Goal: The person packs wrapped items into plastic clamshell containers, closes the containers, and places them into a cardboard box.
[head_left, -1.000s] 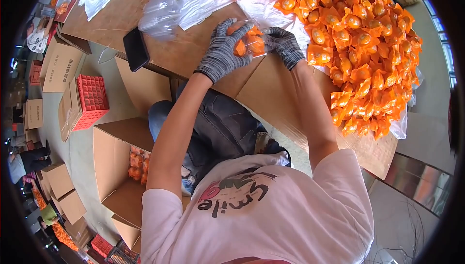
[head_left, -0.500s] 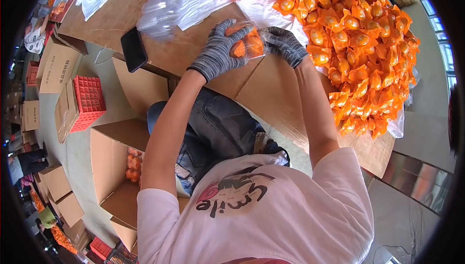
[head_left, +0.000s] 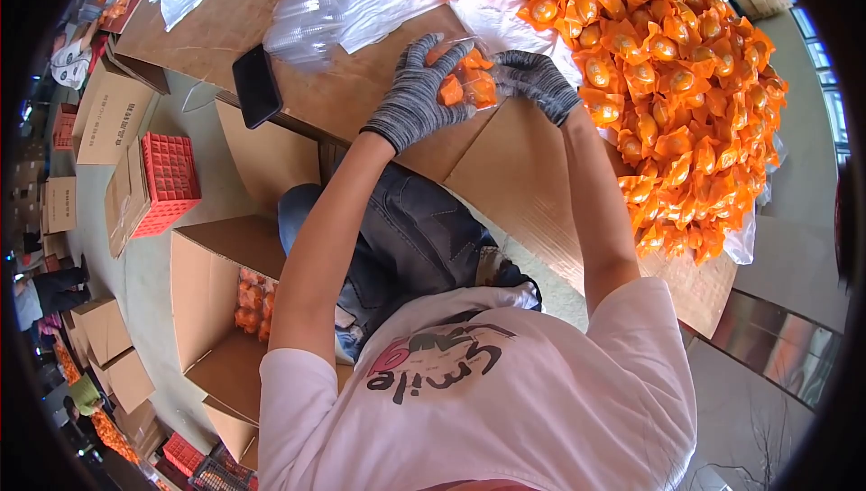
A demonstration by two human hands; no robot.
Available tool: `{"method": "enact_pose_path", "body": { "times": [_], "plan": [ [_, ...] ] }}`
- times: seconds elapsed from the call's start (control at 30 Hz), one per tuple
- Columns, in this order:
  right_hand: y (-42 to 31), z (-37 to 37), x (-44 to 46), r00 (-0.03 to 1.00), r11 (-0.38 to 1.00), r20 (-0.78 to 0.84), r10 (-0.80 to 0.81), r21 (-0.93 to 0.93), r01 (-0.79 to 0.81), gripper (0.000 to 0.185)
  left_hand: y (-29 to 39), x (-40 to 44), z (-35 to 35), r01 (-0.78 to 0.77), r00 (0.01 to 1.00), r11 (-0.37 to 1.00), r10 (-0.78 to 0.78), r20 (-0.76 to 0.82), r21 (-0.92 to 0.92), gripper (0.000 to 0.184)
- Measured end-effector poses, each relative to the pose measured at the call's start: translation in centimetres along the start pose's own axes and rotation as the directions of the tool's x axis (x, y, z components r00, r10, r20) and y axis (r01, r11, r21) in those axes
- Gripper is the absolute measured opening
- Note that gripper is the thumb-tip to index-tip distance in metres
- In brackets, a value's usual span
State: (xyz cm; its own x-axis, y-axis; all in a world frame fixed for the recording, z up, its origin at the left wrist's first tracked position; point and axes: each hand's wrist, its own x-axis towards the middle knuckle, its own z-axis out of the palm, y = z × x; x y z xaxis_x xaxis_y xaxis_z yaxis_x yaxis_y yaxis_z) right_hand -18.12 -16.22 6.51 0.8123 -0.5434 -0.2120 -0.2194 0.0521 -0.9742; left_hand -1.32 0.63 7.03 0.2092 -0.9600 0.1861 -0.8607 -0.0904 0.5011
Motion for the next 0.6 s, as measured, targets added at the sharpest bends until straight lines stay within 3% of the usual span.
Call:
{"method": "enact_pose_path", "body": {
  "times": [0.1,0.2,0.27,0.3,0.33,0.37,0.4,0.43,0.5,0.6],
  "plan": [
    [-1.5,-0.4,-1.1,0.989,0.980,0.110,0.102,0.159,-0.119,0.035,-0.1,0.1,0.0,0.007,1.000,1.000,-0.008,0.022,0.007,0.093],
    [-0.6,-0.7,-0.3,0.985,0.987,0.136,0.105,0.104,-0.119,0.035,-0.4,-0.3,0.2,-0.037,0.999,0.999,0.037,-0.025,-0.018,0.091],
    [0.3,-1.3,0.0,0.984,0.992,0.175,-0.005,0.126,-0.017,0.038,-0.7,-0.1,0.5,-0.129,0.985,0.990,0.122,-0.122,-0.051,0.093],
    [-1.6,-1.0,-0.6,0.978,0.983,0.202,0.049,0.165,-0.084,0.039,-0.8,-0.1,0.6,-0.131,0.985,0.990,0.125,-0.123,-0.042,0.093],
    [0.1,-2.0,0.3,0.954,0.926,0.298,-0.006,0.363,-0.107,0.038,-0.7,-0.2,0.5,-0.130,0.985,0.991,0.125,-0.117,-0.035,0.093],
    [-1.2,-1.3,-0.4,0.971,0.999,0.232,-0.054,0.011,0.053,0.037,-0.3,0.0,0.1,-0.096,0.993,0.994,0.092,-0.078,-0.049,0.094],
    [-1.1,-1.1,-0.3,0.980,0.998,0.198,0.007,0.058,-0.019,0.033,0.0,0.0,-0.2,-0.053,0.998,0.997,0.051,-0.032,-0.060,0.094],
    [-0.7,-0.7,0.1,0.986,0.998,0.162,-0.046,-0.033,0.052,0.029,0.0,0.0,-0.2,-0.036,0.999,0.999,0.036,-0.007,-0.013,0.097],
    [-0.1,-0.1,0.8,0.992,0.996,0.121,0.022,-0.085,-0.012,0.023,0.1,-0.1,-0.6,0.028,0.999,0.998,-0.025,0.042,-0.064,0.099],
    [0.2,0.4,0.3,0.987,0.992,0.126,-0.101,-0.061,0.109,0.023,1.0,0.0,-1.5,0.050,0.997,0.995,-0.045,0.067,-0.083,0.098]
  ]
}}
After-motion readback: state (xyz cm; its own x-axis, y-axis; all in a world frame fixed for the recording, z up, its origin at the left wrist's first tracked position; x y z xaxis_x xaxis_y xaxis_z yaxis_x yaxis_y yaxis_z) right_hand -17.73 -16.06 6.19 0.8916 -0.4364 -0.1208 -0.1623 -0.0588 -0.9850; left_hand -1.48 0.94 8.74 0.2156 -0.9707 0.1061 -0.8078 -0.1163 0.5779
